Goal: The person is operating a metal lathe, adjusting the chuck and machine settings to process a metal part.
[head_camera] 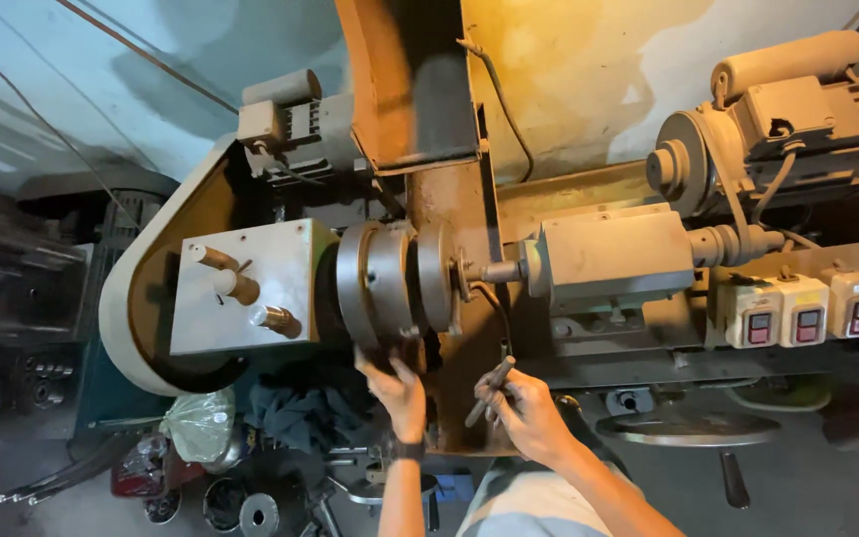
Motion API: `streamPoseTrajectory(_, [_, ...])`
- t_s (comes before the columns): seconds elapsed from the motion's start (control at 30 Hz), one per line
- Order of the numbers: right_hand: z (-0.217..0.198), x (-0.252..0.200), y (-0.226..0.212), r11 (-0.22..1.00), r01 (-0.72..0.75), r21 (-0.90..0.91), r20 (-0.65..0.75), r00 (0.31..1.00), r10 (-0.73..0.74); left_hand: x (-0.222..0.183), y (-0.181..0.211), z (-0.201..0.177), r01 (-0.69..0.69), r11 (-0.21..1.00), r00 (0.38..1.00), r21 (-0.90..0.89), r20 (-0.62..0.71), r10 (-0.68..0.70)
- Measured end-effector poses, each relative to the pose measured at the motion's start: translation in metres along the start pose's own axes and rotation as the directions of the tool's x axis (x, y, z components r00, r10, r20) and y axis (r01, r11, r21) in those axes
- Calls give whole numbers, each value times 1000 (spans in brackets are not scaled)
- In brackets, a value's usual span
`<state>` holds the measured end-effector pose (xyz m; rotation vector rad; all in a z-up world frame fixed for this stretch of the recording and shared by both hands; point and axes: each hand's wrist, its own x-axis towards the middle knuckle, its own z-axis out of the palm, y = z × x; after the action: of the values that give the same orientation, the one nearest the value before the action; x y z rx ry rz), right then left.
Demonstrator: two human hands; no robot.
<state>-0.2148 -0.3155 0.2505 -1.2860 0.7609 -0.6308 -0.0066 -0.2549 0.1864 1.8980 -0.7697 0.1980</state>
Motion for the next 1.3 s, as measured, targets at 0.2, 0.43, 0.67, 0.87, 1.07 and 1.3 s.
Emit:
streamPoseTrajectory(0.2, [5,1,-11,986,123,-111,57,991,-117,-8,16,-17,-4,975,1000,221,0,4])
streamPoseTrajectory(0.43, [1,-8,-4,998,-52,36,80,996,49,134,115,-15,-357,926,933,-123,-9,359])
streamPoseTrajectory(0.67, [-30,-6,3,997,-36,61,10,999,35,225,87,47,-128,862,781,490,585,-217])
streamPoseTrajectory(0.87, [-72,30,-113,928,341,149,-214,928,-306,240,54,68,-19,820,713,571,583,-389])
streamPoseTrajectory(1.07, [-51,163,-168,736,650,-190,-178,714,-677,239,89,56,12,832,682,555,604,-412])
streamPoseTrajectory(1.3, [-36,246,-136,657,706,-265,-14,678,-735,234,109,39,27,894,727,448,605,-326])
